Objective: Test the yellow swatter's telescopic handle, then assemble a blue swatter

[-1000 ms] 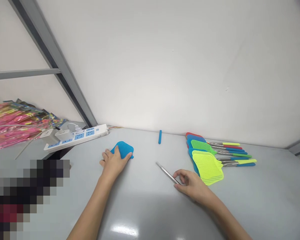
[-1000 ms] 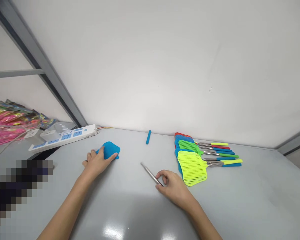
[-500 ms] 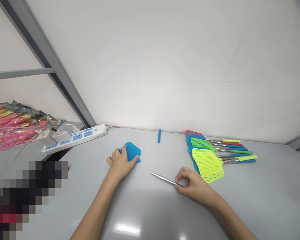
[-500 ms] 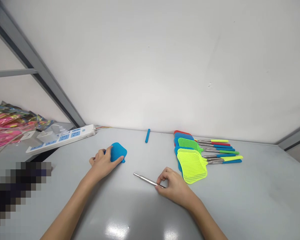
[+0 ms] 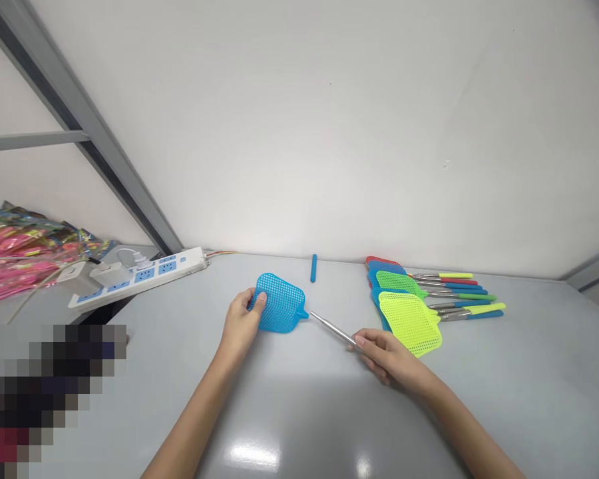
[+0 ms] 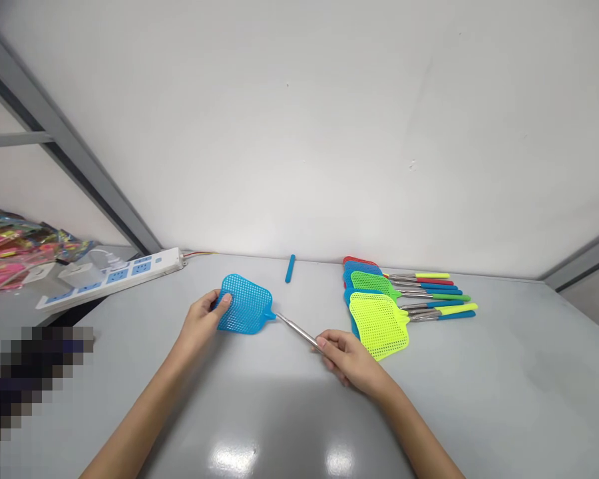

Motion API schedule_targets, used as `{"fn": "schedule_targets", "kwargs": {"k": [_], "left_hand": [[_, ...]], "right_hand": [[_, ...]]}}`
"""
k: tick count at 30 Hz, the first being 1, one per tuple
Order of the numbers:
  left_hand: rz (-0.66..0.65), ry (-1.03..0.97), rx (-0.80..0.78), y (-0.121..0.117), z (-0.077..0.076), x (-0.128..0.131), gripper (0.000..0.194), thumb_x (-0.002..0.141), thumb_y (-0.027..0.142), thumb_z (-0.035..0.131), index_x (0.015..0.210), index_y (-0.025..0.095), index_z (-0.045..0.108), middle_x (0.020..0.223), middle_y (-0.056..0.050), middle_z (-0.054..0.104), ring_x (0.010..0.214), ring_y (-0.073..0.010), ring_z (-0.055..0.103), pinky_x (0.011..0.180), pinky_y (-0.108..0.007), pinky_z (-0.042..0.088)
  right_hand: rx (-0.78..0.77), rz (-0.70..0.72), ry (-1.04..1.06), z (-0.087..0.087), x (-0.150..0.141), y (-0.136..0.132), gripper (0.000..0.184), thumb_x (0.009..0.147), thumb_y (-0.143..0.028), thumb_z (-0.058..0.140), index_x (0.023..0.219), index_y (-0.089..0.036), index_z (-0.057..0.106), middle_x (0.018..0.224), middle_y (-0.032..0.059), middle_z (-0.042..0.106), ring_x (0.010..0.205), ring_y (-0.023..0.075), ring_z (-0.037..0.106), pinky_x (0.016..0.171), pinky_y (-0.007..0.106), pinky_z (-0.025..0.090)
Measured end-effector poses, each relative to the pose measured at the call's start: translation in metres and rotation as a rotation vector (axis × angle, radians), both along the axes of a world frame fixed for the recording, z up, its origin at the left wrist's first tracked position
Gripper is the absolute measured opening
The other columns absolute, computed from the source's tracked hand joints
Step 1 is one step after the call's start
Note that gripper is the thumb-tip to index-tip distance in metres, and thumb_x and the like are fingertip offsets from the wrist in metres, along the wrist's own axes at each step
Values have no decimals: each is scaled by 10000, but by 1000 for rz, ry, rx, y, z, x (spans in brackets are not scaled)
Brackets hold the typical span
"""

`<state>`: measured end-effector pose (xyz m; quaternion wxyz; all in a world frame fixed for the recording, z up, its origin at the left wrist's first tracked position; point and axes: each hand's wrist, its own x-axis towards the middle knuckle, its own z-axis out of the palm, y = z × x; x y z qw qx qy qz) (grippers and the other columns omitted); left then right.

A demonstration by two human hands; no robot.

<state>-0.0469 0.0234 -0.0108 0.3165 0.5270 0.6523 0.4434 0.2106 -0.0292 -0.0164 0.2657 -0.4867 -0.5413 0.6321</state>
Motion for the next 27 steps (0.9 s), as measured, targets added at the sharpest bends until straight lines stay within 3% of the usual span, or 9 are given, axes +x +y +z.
{"fn": "schedule_targets", "kwargs": {"k": [4,11,21,27], "left_hand": [[-28,-194,21,-1,0,-1,266,686,425,428,662,166,480,591,16,478,548,-109,446,518,-215,358],[-2,-362,-15,-2,0,-1,255,660,409,487,668,154,491,583,11,484,552,-114,453,526,-220,357],[-11,-375,-17,0,-3,-3,233,687,390,467,671,158,473,606,20,462,570,-106,433,538,-211,335],[-115,-293,19,-4,7,-1,246,707,407,454,647,169,452,613,35,437,585,-101,403,553,-202,315]], "right_hand": [[-5,-46,66,-4,1,1,364,723,-507,409,787,-160,498,488,-73,325,315,27,220,308,177,192],[-52,-9,94,-4,-3,-2,322,723,-470,441,821,-169,502,525,-67,336,323,21,206,280,167,184],[-74,-53,125,0,-4,-1,308,716,-457,462,825,-170,493,497,-76,323,326,19,189,287,165,166],[-73,-22,98,0,2,0,356,711,-475,457,835,-151,535,445,-87,279,303,17,162,284,175,121]]}}
